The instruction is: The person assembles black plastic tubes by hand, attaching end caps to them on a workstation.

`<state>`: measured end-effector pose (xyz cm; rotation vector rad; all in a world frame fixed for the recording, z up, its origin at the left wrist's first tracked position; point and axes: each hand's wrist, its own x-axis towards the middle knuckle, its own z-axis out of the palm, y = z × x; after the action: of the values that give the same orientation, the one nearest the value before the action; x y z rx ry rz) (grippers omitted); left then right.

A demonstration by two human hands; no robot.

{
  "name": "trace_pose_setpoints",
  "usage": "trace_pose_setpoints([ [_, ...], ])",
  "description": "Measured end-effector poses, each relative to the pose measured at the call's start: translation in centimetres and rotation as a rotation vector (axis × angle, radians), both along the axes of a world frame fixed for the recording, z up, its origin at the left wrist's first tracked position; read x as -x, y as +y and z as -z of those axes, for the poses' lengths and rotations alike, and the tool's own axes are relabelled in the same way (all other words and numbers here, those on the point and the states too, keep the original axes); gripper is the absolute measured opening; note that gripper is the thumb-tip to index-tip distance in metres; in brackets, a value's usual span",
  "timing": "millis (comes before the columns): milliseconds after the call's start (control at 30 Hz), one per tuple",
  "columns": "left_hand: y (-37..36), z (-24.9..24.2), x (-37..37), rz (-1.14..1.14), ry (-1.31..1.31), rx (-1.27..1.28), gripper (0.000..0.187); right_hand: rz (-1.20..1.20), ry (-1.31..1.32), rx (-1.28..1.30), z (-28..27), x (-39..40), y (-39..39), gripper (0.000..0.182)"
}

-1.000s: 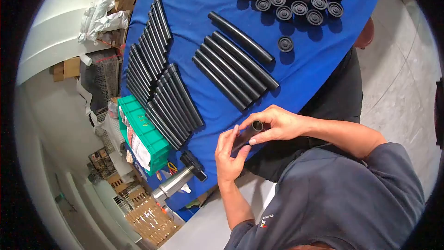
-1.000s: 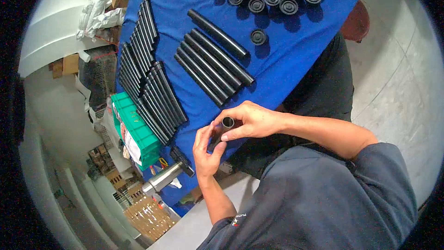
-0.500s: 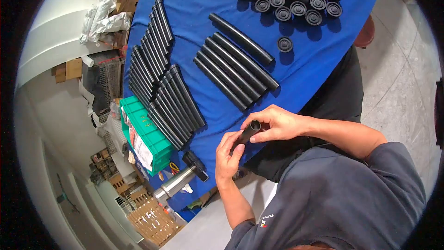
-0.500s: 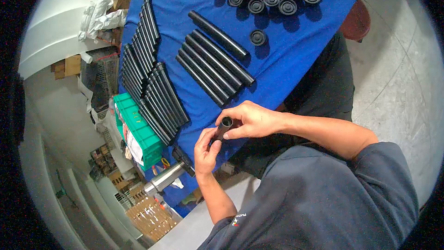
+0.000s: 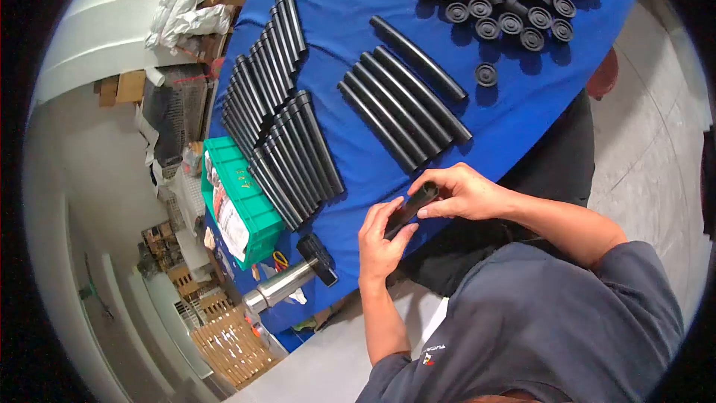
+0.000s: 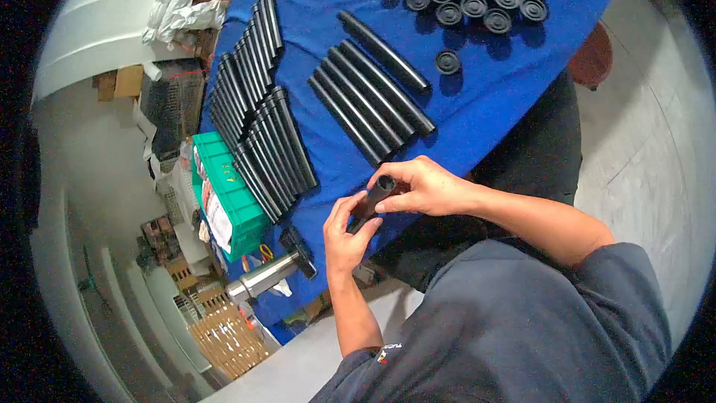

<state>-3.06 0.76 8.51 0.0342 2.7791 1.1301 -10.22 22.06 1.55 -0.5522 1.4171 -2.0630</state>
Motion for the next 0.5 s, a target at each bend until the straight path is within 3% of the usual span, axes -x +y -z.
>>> trace_pose_setpoints([
  [33,-0.1,0.1,-0.2,-0.009,0.013,0.018,0.039,0.023,0.012,-0.003,-0.1,0.0,-0.1,0.034],
  [67,-0.3,0.3,-0.4,-0.019,0.012,-0.011,0.038,-0.019,0.097,-0.062,0.2,0.1,0.1,0.045],
  [167,-1.8,1.8,-1.9,-0.246,0.077,-0.356,0.037,-0.001,0.172,-0.033,0.1,-0.3,-0.2,0.061],
  [200,-1.7,1.3,-2.2,-0.35,0.102,-0.599,0.034,-0.01,0.241,-0.04,0.5,-0.3,-0.3,0.074],
  [300,-1.1,-0.6,-1.6,-0.465,0.227,-1.132,0.031,0.018,0.467,-0.034,0.3,-0.1,-0.6,0.077],
  [400,-1.5,0.6,-2.9,-0.691,0.066,-1.348,0.029,-0.055,0.399,-0.066,-0.3,0.2,-0.1,0.059],
  [467,-1.3,2.8,-4.1,-0.79,-0.051,-1.34,0.025,0.009,0.423,-0.063,-0.1,0.0,0.0,0.041],
  [500,-1.1,3.1,-4.4,-0.84,-0.143,-1.316,0.026,0.016,0.411,-0.08,0.1,-0.2,0.0,0.041],
])
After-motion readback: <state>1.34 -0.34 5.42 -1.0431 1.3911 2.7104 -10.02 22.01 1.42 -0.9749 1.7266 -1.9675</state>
